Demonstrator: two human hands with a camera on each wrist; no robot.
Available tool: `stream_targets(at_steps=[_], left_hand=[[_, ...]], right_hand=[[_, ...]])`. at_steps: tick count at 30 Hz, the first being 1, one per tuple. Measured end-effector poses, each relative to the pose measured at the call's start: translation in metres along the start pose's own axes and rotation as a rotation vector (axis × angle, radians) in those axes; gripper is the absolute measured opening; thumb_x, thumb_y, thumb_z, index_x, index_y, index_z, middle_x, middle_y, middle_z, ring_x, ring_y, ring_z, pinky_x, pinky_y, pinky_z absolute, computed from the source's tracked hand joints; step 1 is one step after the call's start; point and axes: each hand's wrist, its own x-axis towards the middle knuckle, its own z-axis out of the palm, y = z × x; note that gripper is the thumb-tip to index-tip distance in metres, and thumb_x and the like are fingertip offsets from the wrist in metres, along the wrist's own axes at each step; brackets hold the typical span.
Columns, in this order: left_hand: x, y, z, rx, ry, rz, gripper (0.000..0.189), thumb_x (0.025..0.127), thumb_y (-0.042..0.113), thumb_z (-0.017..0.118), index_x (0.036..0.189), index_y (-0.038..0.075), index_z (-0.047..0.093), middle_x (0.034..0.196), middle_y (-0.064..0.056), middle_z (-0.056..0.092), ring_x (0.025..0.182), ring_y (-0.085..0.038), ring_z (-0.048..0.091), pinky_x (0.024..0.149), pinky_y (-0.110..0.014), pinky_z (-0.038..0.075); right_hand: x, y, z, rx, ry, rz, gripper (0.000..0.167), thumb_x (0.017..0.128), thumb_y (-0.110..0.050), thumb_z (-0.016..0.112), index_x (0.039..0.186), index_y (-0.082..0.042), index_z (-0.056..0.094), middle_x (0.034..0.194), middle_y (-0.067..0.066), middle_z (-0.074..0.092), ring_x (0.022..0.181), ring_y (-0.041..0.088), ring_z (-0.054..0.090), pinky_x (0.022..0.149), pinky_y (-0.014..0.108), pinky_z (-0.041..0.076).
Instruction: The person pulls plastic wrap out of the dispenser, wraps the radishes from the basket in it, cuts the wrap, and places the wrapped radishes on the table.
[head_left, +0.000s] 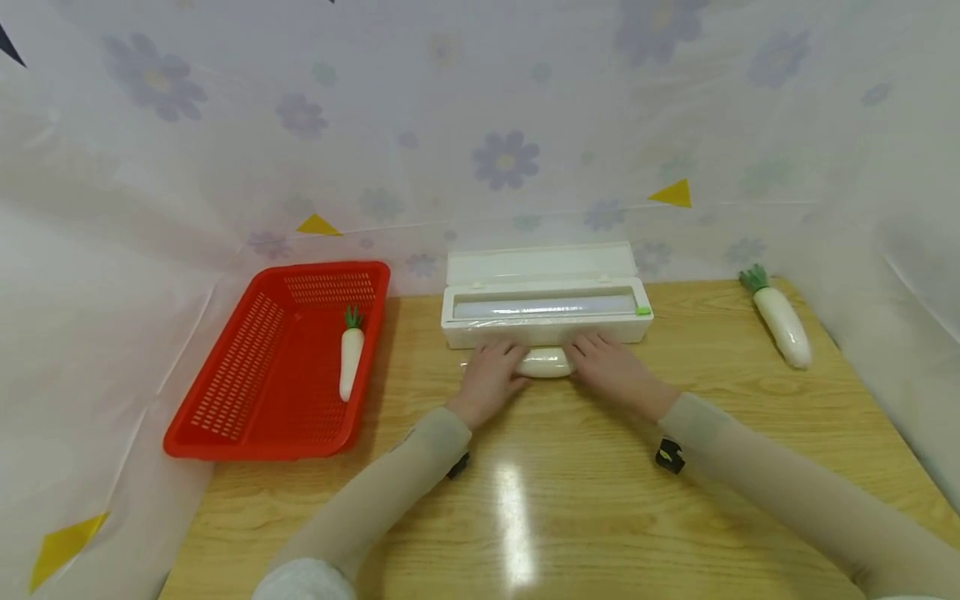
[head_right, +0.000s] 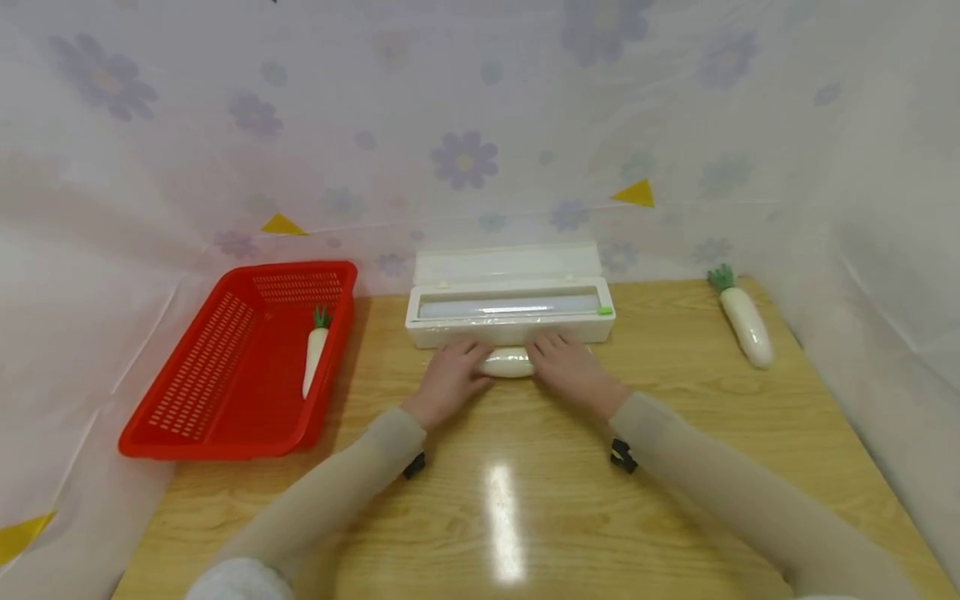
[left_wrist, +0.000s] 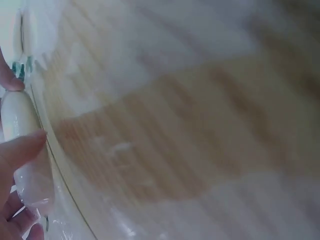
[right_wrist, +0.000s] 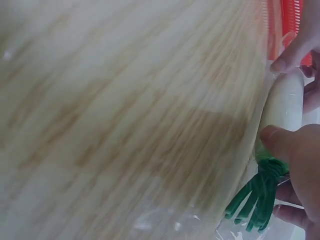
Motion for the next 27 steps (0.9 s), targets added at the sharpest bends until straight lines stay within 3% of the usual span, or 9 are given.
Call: stream_targets(at_steps=[10,17,27], left_hand=[[-0.005,-0.002,-0.008,0.009,0.04,0.007,0.041,0.093,0.023,0.079,0.131,0.012,0.07,0.128,-0.007,0.069,0.123,-0.027,0.062,0.106,-0.046,0.044],[-0.016,-0.001,-0.01,-0.068,-0.076,-0.041,0.048,0.092,0.026,0.079,0.138,0.015,0.067,0.134,-0.004,0.069,0.124,-0.023,0.062,0.106,-0.043,0.04],[-0.037,0.011,-0.019,-0.126,-0.14,-0.024,0.053,0.094,0.029,0.078,0.142,0.012,0.064,0.134,-0.004,0.069,0.124,-0.024,0.06,0.105,-0.042,0.042]], right_hand=[[-0.005,-0.009,-0.014,0.13,-0.038,0.013,0.048,0.096,-0.018,0.076,0.131,0.01,0.058,0.113,0.021,0.065,0.108,0.037,0.064,0.1,0.052,0.051],[-0.012,-0.013,-0.011,0.179,-0.015,-0.014,0.048,0.095,-0.018,0.078,0.13,0.009,0.06,0.106,0.018,0.066,0.097,0.034,0.065,0.09,0.049,0.055],[-0.025,-0.021,-0.019,0.245,-0.013,-0.015,0.049,0.092,-0.02,0.08,0.132,0.002,0.061,0.105,0.013,0.069,0.096,0.031,0.066,0.089,0.048,0.055]])
